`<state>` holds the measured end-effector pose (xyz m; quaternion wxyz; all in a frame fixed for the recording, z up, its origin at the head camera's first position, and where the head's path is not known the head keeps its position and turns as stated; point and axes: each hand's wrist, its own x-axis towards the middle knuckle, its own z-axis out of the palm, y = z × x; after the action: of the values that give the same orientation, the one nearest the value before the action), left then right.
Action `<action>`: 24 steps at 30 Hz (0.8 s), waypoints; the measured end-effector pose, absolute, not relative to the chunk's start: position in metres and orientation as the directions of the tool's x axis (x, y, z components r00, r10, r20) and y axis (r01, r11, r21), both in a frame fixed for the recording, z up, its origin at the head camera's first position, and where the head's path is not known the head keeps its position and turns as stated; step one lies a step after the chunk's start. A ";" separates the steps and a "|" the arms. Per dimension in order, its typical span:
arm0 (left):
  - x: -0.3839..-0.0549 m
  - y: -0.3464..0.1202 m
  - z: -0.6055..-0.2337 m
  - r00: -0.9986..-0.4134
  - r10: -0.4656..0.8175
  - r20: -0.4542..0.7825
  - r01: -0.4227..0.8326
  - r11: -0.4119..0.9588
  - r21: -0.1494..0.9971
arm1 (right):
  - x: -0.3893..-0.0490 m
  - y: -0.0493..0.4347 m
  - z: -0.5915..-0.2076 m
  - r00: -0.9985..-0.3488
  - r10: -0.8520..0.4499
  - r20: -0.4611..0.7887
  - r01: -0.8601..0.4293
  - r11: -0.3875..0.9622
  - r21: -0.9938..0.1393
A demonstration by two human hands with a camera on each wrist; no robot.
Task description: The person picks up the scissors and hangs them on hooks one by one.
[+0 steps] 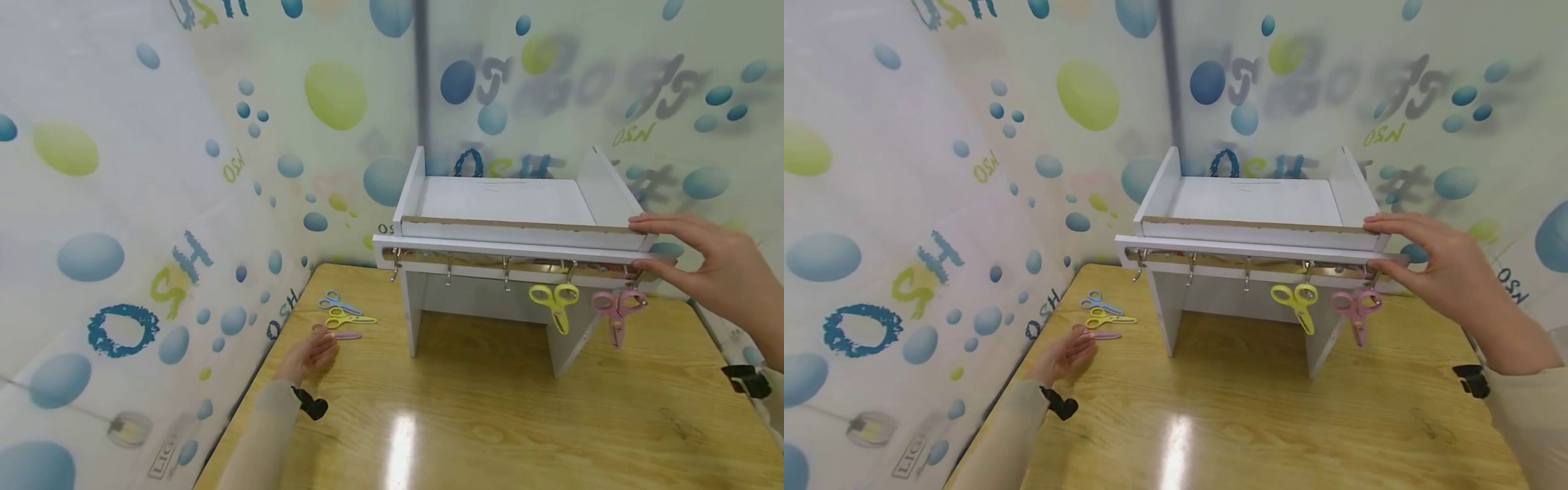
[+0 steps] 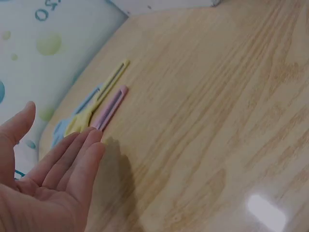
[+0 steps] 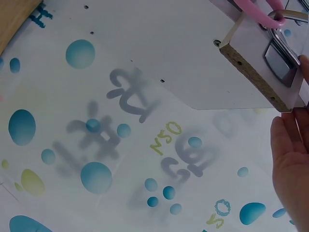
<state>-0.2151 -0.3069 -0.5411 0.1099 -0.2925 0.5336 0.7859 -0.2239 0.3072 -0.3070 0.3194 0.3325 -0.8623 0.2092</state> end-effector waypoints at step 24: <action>-0.245 -0.307 -0.574 -0.736 -0.336 -0.588 -0.527 -0.260 0.809 | -0.221 0.306 -0.308 -0.591 -0.430 0.683 -0.682 0.718 -0.137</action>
<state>-0.2446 -0.3068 -0.5744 0.0672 -0.3571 0.6045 0.7089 -0.2209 0.3058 -0.3080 0.3201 0.3197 -0.8699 0.1965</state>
